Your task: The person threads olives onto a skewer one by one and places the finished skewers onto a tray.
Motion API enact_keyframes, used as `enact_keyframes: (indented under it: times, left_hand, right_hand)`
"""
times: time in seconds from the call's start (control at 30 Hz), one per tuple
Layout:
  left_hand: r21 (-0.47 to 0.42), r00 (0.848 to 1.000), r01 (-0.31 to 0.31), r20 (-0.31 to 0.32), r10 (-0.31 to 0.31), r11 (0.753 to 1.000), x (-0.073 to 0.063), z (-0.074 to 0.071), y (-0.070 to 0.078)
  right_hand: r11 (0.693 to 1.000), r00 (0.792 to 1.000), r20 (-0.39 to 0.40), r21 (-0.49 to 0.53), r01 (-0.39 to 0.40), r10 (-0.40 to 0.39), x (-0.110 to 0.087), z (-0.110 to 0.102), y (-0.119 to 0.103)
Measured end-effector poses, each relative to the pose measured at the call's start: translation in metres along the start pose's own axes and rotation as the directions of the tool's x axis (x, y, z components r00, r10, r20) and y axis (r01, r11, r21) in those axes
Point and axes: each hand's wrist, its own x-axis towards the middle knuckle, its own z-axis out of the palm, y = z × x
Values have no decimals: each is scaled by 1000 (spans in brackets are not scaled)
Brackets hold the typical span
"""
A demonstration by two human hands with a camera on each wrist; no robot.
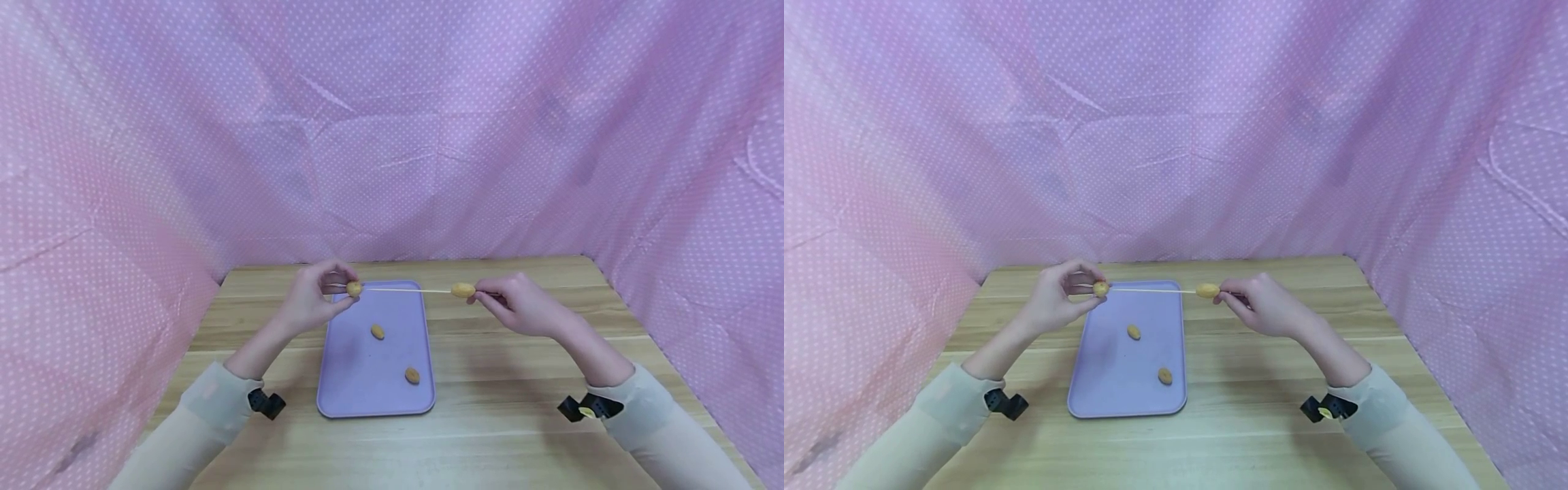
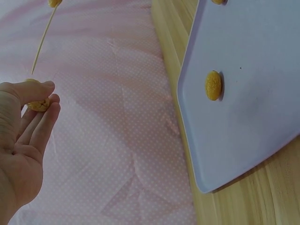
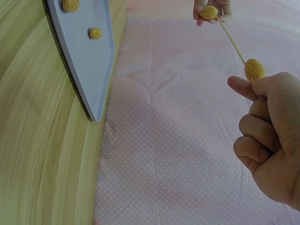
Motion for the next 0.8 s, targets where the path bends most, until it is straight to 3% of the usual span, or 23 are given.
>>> enact_keyframes:
  times: [0.43,0.8]
  left_hand:
    - [46,997,-34,65,31,998,-3,5,-5]
    - [54,998,-32,58,29,998,-3,6,-7]
  right_hand:
    - [1000,1000,16,-5,-11,11,3,6,1]
    - [999,999,27,-20,-46,47,0,7,6]
